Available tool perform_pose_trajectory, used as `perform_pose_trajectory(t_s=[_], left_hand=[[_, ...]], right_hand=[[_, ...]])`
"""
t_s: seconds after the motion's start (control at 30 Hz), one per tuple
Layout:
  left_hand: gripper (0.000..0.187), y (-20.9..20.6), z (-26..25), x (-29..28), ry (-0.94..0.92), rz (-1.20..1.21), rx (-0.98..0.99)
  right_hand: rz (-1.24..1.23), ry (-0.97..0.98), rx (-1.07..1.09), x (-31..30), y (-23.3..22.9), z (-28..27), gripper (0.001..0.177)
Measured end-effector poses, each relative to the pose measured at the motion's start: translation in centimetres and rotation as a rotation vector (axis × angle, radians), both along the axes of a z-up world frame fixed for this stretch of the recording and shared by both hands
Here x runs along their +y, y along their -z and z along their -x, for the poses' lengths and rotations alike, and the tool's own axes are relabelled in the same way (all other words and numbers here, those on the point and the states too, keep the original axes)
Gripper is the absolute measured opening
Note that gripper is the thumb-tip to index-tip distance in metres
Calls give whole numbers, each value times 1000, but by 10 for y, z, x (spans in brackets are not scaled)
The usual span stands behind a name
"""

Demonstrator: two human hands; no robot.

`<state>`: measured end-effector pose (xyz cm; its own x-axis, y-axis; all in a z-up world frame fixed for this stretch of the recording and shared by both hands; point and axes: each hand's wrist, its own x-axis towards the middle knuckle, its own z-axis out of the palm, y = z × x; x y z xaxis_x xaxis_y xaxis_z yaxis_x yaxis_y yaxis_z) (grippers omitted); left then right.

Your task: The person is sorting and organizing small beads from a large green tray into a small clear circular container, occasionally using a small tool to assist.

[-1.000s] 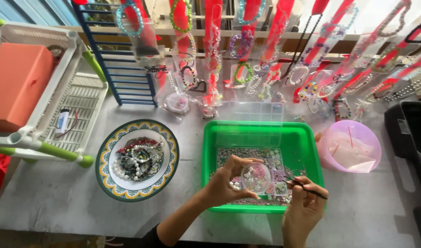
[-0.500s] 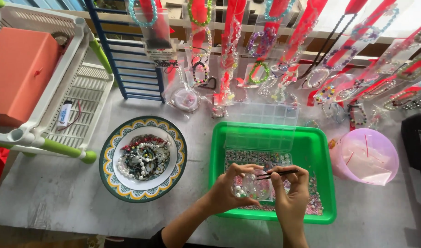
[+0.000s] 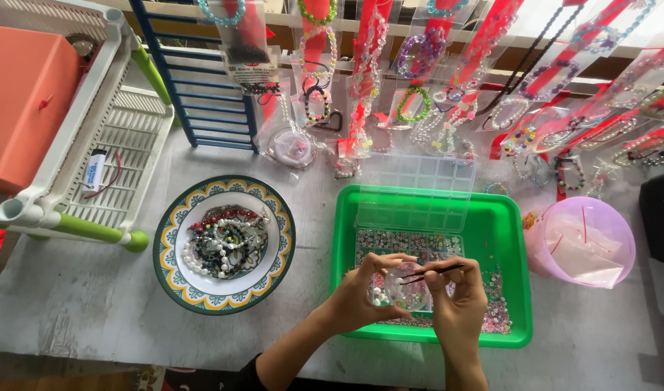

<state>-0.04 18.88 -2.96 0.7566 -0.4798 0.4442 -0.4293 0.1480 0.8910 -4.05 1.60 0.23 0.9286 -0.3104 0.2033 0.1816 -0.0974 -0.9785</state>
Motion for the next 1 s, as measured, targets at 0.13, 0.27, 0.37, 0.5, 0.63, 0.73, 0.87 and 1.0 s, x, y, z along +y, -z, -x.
perform_pose_trajectory(t_s=[0.13,0.27,0.37,0.5,0.63,0.73,0.87,1.0], left_hand=[[61,3,-3,0,0,0,29],[71,8,-7,3,-53,107,100],[77,9,-11,12,-163,36,78],[74,-1,-13,22,-290,-55,-31],[76,3,-18,25,-333,-51,-3],[75,18,-20,24,-424,-66,-15],[76,20,-22,23,-422,-52,-42],[77,17,-20,22,-416,-21,-51]], right_hand=[[-52,131,-93,-21,1,1,18],[-4,348,-57,-58,8,1,19],[55,434,52,-75,23,-1,19],[150,447,195,-83,32,-5,19],[170,415,186,-71,39,-8,18],[92,321,198,-45,38,-1,18],[380,91,294,-3,46,15,18],[664,52,381,7,62,23,12]])
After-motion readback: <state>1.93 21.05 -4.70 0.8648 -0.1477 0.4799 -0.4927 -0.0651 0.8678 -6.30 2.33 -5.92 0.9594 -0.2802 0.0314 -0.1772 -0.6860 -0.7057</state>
